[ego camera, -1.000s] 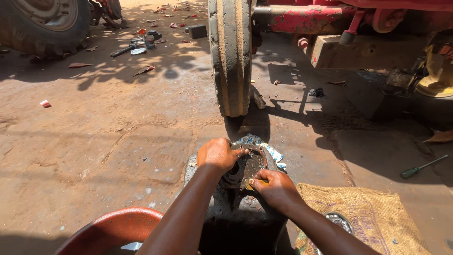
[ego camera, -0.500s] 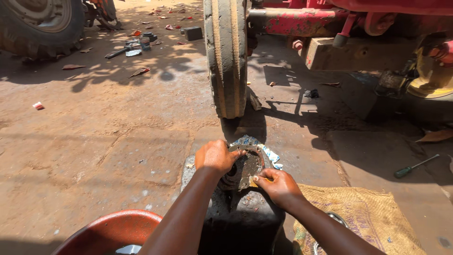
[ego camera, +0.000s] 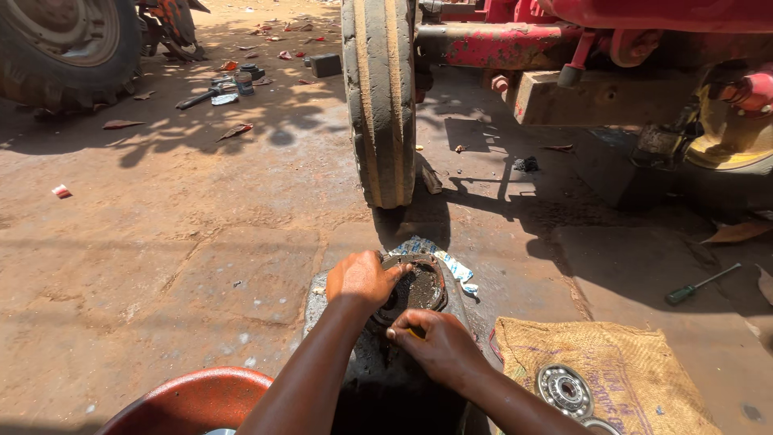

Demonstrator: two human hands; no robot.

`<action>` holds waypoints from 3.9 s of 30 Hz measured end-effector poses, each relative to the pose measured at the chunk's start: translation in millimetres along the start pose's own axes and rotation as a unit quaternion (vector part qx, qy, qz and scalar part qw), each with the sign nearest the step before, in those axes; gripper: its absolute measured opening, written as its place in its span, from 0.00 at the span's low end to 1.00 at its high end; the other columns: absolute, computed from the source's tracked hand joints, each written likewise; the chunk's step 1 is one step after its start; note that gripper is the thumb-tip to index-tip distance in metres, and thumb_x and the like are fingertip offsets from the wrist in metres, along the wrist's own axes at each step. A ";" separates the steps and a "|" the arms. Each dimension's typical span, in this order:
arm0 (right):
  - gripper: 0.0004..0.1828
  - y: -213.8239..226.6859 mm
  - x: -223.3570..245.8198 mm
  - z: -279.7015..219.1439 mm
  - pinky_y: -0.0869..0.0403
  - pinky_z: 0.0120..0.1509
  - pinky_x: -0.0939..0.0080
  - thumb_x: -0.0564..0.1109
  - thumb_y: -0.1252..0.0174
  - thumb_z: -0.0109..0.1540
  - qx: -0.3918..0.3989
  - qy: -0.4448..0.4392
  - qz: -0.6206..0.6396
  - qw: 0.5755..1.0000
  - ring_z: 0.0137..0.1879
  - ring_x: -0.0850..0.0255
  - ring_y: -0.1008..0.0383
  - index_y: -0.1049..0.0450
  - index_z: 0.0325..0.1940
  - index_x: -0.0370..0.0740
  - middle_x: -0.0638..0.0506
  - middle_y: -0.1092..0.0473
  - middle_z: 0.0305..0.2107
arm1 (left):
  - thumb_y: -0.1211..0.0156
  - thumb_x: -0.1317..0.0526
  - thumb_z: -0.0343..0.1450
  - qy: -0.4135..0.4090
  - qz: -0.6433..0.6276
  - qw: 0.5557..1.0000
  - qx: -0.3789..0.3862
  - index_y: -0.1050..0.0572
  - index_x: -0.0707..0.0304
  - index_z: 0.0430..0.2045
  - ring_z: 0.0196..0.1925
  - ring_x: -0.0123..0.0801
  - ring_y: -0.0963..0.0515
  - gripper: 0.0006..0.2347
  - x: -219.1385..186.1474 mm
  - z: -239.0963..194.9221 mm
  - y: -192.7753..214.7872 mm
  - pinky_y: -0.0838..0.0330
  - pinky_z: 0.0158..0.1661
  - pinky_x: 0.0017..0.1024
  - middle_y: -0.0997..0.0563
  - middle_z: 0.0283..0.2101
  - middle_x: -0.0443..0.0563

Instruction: The person sits on the ground and uses a yellow scraper to clean grease and debris from a metal mechanical part. They repeatedly scrape the surface and edges, occasionally rinsing the part in a red basin of water. The cleaned part is placed on a black container while additional parts rest on a sack nearby.

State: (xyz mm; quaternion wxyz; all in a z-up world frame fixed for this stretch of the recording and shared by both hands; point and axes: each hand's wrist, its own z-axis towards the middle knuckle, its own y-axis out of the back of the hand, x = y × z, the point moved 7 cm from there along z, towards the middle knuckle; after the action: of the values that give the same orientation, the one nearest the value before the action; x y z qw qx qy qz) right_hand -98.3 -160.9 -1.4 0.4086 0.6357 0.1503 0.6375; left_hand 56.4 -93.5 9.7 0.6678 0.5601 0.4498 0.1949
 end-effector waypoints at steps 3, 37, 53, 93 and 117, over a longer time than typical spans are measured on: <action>0.17 26.8 -38.8 -1.1 0.27 0.43 0.47 0.58 0.45 0.64 -0.070 -0.240 0.049 0.967 0.36 0.48 0.24 0.20 0.49 0.50 0.42 0.21 0.30 | 0.45 0.36 0.71 -0.041 0.003 0.988 -0.147 0.20 0.62 0.43 0.45 0.50 0.16 0.26 4.4 -30.8 -3.1 0.24 0.46 0.43 0.15 0.38 0.61; 0.10 -2.9 -17.4 -18.9 0.26 0.40 0.45 0.52 0.44 0.62 -0.068 0.031 -0.267 0.961 0.34 0.47 0.22 0.26 0.37 0.45 0.48 0.24 0.26 | 0.42 0.51 0.69 0.148 -0.243 0.958 0.034 0.21 0.67 0.50 0.61 0.55 0.22 0.21 23.7 17.1 -38.6 0.30 0.60 0.43 0.20 0.56 0.67; 0.14 10.2 -16.9 -13.2 0.23 0.46 0.50 0.48 0.41 0.58 -0.115 0.020 -0.216 0.969 0.40 0.52 0.21 0.18 0.46 0.48 0.52 0.24 0.39 | 0.43 0.53 0.69 0.148 -0.251 0.956 0.046 0.19 0.67 0.47 0.59 0.56 0.20 0.19 20.9 32.2 -43.6 0.29 0.59 0.42 0.19 0.54 0.66; 0.10 3.5 -27.1 14.8 0.26 0.50 0.44 0.50 0.44 0.62 -0.078 -0.013 -0.238 0.968 0.44 0.43 0.24 0.25 0.40 0.42 0.46 0.26 0.37 | 0.43 0.50 0.70 0.162 -0.260 0.952 0.018 0.18 0.66 0.46 0.58 0.54 0.19 0.20 24.1 32.3 -45.0 0.27 0.57 0.43 0.18 0.53 0.65; 0.13 10.1 -45.9 31.8 0.27 0.55 0.46 0.50 0.42 0.62 0.002 -0.022 -0.232 0.972 0.49 0.48 0.24 0.22 0.47 0.44 0.48 0.26 0.43 | 0.41 0.49 0.68 0.105 -0.280 0.954 0.006 0.20 0.66 0.46 0.56 0.56 0.20 0.20 15.1 18.8 -39.7 0.28 0.57 0.44 0.18 0.50 0.69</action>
State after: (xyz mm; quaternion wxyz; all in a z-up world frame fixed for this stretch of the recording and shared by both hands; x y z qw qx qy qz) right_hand -78.5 -210.3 -21.1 0.5474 0.5984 0.2861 0.5103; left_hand 69.9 -104.5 -33.4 0.6415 0.3920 0.6571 0.0548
